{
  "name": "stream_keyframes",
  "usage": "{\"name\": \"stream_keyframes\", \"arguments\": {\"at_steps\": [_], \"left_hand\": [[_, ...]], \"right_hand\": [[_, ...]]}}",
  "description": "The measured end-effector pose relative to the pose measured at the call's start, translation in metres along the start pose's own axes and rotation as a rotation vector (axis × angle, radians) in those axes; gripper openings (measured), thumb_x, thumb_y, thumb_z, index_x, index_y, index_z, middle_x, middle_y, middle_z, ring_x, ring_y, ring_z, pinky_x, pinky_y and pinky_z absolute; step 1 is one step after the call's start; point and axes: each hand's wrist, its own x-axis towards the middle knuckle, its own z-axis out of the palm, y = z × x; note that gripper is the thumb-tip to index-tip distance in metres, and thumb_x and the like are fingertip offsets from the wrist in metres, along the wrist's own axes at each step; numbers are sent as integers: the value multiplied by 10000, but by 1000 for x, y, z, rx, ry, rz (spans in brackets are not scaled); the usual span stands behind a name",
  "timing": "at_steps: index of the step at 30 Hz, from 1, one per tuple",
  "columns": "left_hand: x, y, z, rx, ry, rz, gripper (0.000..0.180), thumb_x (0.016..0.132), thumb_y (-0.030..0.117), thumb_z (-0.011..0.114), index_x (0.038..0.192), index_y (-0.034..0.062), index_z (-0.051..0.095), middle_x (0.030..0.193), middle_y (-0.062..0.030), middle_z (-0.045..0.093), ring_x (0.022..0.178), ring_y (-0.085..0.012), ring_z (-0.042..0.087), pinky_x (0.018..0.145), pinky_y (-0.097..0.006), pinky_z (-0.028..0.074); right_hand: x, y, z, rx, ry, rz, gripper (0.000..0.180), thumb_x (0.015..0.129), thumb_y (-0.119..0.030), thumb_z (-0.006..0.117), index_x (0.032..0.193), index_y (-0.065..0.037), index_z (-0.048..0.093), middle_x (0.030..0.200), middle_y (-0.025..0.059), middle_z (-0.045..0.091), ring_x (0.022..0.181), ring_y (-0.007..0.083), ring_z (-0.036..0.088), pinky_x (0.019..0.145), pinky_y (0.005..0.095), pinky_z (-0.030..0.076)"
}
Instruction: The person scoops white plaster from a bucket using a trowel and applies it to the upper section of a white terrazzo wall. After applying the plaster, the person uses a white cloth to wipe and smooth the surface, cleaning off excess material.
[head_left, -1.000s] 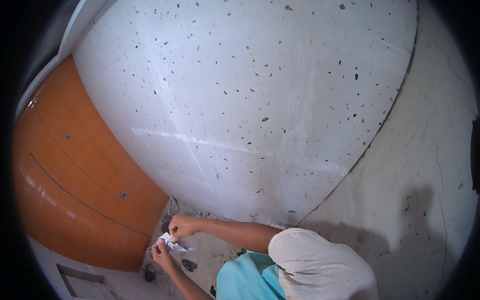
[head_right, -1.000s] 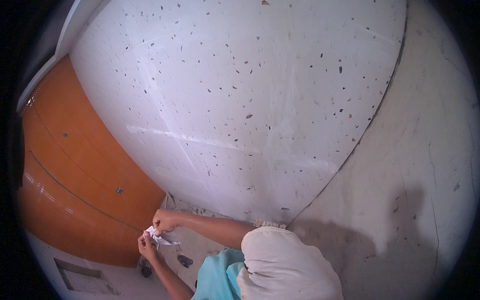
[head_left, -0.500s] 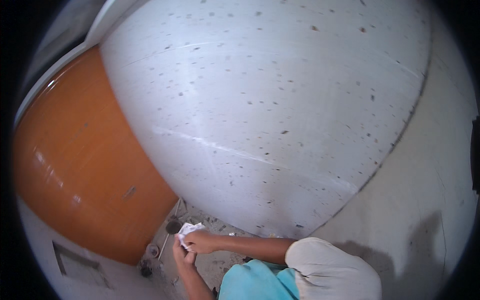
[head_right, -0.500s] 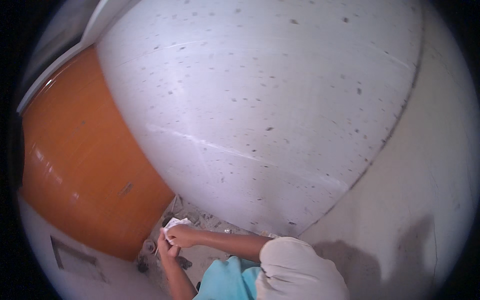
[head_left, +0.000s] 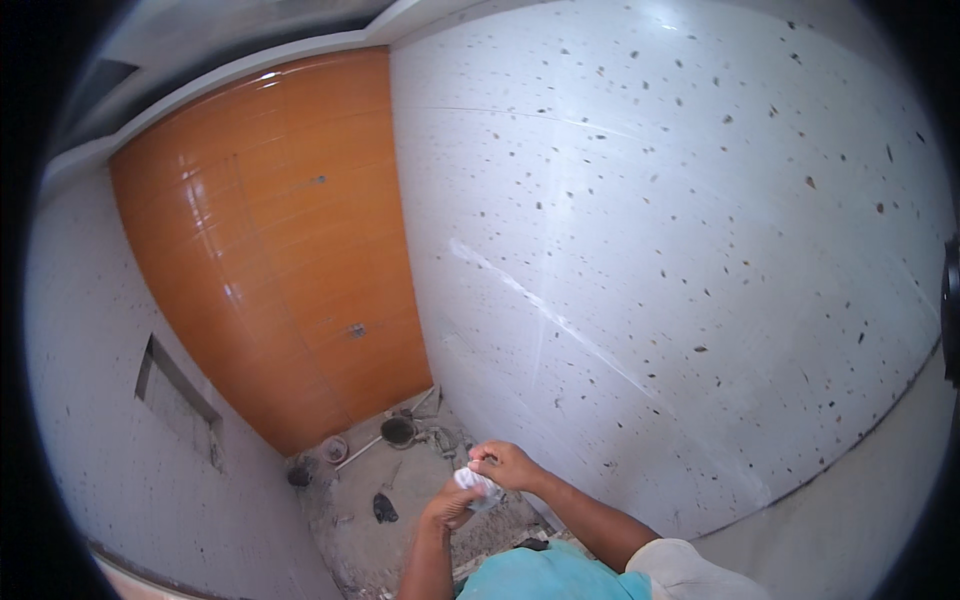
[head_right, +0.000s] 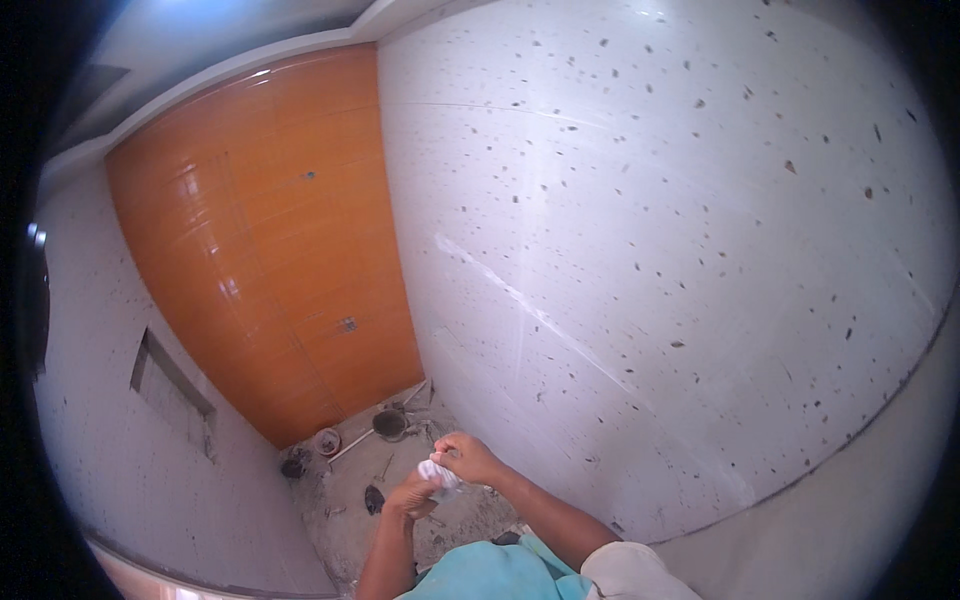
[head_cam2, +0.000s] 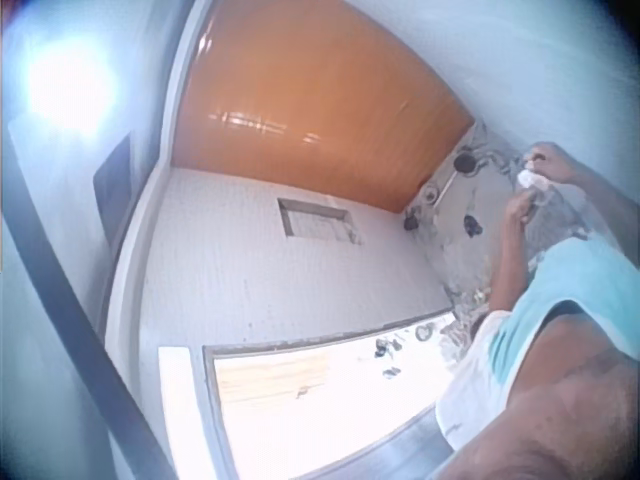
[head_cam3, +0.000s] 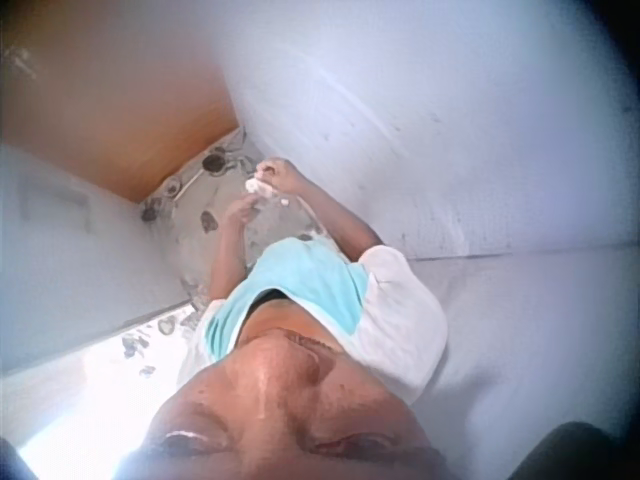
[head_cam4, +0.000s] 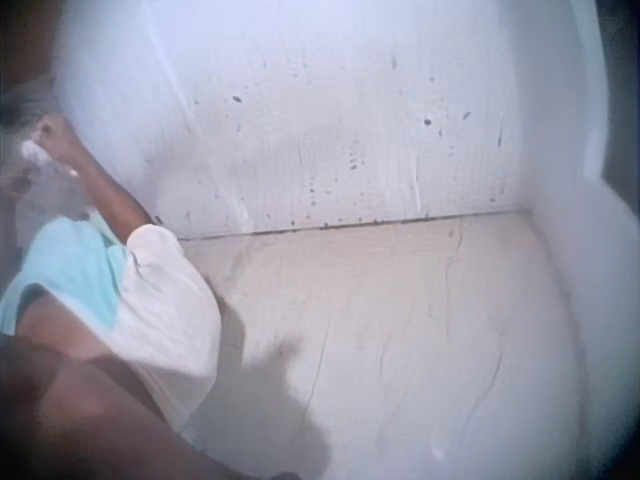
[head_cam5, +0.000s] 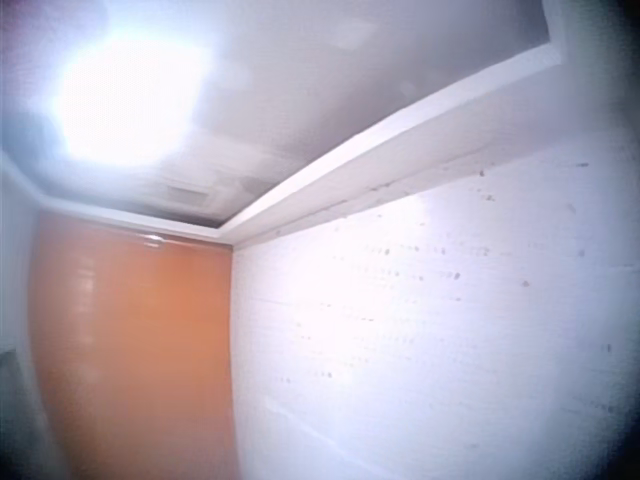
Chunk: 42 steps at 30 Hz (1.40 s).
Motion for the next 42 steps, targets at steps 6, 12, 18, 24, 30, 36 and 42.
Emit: {"name": "stream_keyframes", "arguments": {"at_steps": [6,12,18,24,30,36,42], "left_hand": [[-9,21,44,-91,57,-110,350,795,62,726,1102,73,559,1006,-50,622,887,-165,621,663,-317,521],[-10,17,41,-14,51,-128,304,785,26,703,1047,81,560,958,-90,640,825,-177,641,577,-257,502],[16,-19,28,1190,615,319,303,781,182,668,995,-7,567,834,-118,648,719,-234,637,615,-351,498],[4,3,39,511,375,78,281,865,314,575,918,38,552,721,-41,564,612,-167,564,510,-335,464],[-13,25,65,-494,-201,-71,402,922,436,510,904,36,543,613,13,438,447,-63,416,326,-179,311],[-22,28,67,-596,-379,80,198,834,166,566,977,33,533,806,-20,474,535,-69,397,344,-179,292],[-9,28,59,237,156,-129,339,768,77,624,1053,86,442,831,-50,531,538,-116,470,371,-256,340]], "right_hand": [[2,-17,-2,764,-217,437,322,873,-217,664,1085,22,623,1120,123,634,1037,187,595,918,311,463],[13,-53,-8,622,-401,508,357,893,-148,616,1193,40,571,1137,140,632,1008,198,610,865,307,495],[18,-14,36,-6,78,91,274,861,-24,578,1122,47,615,1076,146,659,963,204,635,858,312,498],[15,-49,7,233,-113,228,263,851,-95,626,1071,51,632,1070,173,660,943,233,641,865,347,506],[32,-78,-7,794,-422,131,319,848,-130,656,1094,58,580,1010,241,657,943,311,651,894,435,517],[35,-91,-5,872,-228,179,342,900,-41,539,1223,58,484,817,169,658,571,160,628,614,310,572],[42,-83,7,530,-178,270,283,946,-82,480,1208,25,490,671,80,583,406,72,447,409,245,440]]}}
